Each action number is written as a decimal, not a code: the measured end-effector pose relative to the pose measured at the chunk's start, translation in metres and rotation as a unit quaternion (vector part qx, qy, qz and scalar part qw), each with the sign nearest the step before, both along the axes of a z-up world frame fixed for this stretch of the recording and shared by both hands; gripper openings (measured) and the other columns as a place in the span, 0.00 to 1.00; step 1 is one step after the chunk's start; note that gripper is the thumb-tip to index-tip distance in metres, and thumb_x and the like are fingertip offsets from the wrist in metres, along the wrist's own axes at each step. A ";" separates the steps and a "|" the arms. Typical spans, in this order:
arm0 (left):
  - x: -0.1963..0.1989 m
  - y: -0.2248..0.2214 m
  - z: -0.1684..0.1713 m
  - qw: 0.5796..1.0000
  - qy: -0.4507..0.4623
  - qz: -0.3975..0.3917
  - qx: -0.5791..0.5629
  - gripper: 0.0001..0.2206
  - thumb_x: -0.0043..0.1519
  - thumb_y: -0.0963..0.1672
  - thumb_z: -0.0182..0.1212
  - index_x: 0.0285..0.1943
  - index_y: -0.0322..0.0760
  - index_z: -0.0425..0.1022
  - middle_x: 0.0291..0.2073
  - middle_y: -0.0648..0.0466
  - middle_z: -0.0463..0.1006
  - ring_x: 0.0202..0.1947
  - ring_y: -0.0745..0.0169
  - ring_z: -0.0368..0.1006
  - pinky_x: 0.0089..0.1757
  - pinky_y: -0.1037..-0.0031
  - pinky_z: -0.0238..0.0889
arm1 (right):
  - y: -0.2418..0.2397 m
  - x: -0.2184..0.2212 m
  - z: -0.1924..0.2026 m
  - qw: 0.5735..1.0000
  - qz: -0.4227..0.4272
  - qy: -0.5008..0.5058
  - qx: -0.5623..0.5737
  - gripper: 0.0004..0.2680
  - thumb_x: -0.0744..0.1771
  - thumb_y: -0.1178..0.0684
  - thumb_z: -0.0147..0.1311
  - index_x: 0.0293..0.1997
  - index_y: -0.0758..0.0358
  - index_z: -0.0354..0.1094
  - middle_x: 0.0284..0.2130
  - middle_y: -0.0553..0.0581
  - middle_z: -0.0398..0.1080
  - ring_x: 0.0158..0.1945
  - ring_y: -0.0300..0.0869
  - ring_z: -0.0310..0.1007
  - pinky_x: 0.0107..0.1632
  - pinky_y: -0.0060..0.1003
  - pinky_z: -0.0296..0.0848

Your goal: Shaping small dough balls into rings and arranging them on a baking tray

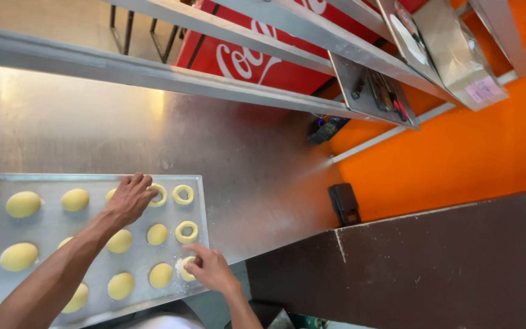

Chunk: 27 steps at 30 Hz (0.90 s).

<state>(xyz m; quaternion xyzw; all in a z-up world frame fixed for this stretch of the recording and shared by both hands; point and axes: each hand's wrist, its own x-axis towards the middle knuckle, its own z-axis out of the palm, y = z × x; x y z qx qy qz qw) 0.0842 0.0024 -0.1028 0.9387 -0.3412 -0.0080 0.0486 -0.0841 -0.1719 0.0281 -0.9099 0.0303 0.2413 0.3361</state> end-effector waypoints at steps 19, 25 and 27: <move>-0.107 0.067 -0.007 0.980 0.089 0.128 0.121 0.08 0.45 0.46 0.49 0.32 0.51 0.69 0.34 0.63 0.70 0.46 0.62 0.57 0.42 0.65 0.49 | 0.039 0.059 -0.058 0.951 0.191 0.003 -0.243 0.13 0.59 0.50 0.44 0.47 0.44 0.58 0.30 0.67 0.66 0.42 0.56 0.66 0.44 0.48 0.65; -0.104 0.071 -0.002 0.986 0.080 0.107 0.101 0.09 0.49 0.43 0.46 0.36 0.48 0.69 0.35 0.61 0.69 0.46 0.60 0.57 0.41 0.62 0.49 | 0.041 0.067 -0.067 0.954 0.165 0.017 -0.249 0.13 0.59 0.50 0.44 0.46 0.42 0.59 0.30 0.67 0.66 0.42 0.56 0.67 0.43 0.47 0.65; -0.105 0.070 -0.003 0.984 0.076 0.115 0.110 0.09 0.49 0.43 0.46 0.36 0.48 0.68 0.34 0.61 0.69 0.45 0.61 0.56 0.41 0.61 0.48 | 0.040 0.068 -0.077 0.951 0.173 0.018 -0.255 0.12 0.58 0.50 0.45 0.44 0.42 0.59 0.29 0.67 0.65 0.42 0.56 0.66 0.43 0.47 0.65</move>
